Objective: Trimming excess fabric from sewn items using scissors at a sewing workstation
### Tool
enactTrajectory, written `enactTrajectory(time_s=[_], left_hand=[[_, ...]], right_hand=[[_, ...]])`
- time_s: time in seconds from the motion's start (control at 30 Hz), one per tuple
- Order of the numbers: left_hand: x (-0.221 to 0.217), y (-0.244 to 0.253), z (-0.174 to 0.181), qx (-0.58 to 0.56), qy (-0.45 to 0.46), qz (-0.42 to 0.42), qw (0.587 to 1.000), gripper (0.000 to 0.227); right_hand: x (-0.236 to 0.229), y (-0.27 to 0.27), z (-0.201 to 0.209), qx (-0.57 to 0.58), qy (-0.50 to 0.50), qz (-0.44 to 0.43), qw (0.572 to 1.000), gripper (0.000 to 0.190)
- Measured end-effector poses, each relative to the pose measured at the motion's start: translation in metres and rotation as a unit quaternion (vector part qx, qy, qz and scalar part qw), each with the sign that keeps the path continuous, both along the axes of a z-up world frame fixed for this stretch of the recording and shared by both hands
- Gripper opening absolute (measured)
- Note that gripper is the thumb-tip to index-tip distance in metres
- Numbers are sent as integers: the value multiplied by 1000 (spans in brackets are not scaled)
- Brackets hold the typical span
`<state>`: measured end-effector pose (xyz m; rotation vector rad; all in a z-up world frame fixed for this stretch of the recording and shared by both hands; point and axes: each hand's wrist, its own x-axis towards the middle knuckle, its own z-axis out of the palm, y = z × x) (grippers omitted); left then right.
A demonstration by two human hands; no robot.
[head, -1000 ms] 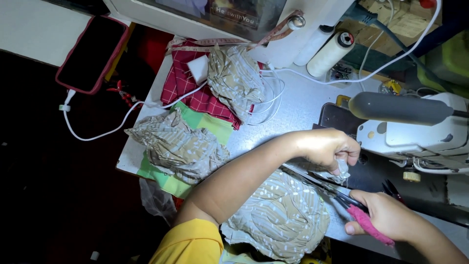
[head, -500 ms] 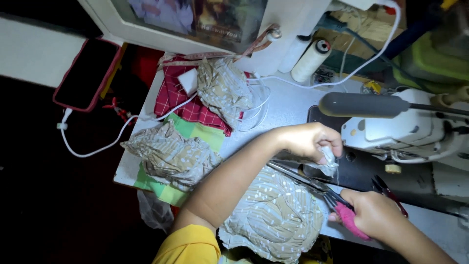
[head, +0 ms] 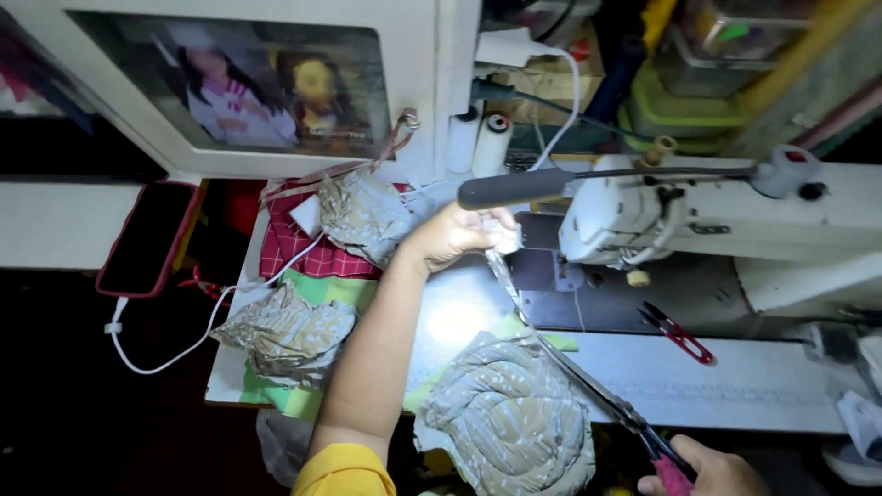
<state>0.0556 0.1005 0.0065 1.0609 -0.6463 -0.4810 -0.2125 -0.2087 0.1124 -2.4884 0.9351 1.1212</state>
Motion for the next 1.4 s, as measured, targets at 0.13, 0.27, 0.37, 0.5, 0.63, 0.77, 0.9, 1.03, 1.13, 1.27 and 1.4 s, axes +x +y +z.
enactTrajectory(time_s=[0.13,0.27,0.37,0.5,0.63,0.77,0.9,1.03,1.13,1.27,1.4], left_hand=[[-9,-17,-1,196,-105,48,974,24],[-25,-47,-18,408,-223,134,875,29],[-46,-54,-9,481,-279,226,800,30],[-121,-67,21,542,-292,334,714,17],[-214,-95,27,574,-174,189,777,44],[-222,-76,14,623,-283,77,725,82],[-198,-39,37,628,-312,-33,712,84],[-183,-25,31,603,-334,-31,724,75],[-200,-41,11,490,-507,188,683,44],[-247,-76,33,632,-342,34,695,98],[-263,-71,-49,600,-598,305,435,172]], right_hand=[[-19,-29,-31,-16,-42,19,999,36],[-28,-56,-77,-25,-137,104,985,39],[-22,-60,-87,-29,-160,155,974,47],[-22,-56,-78,-28,-134,143,980,50],[-27,-62,-72,5,-98,153,983,53],[-35,-61,-51,6,-93,115,989,45],[-43,-61,-34,27,-74,16,997,36],[-50,-92,-60,127,-94,-42,987,31],[-51,-107,-69,131,-35,-33,990,87],[-46,-111,-74,111,-49,97,988,42],[-26,-93,-59,89,-31,145,985,47]])
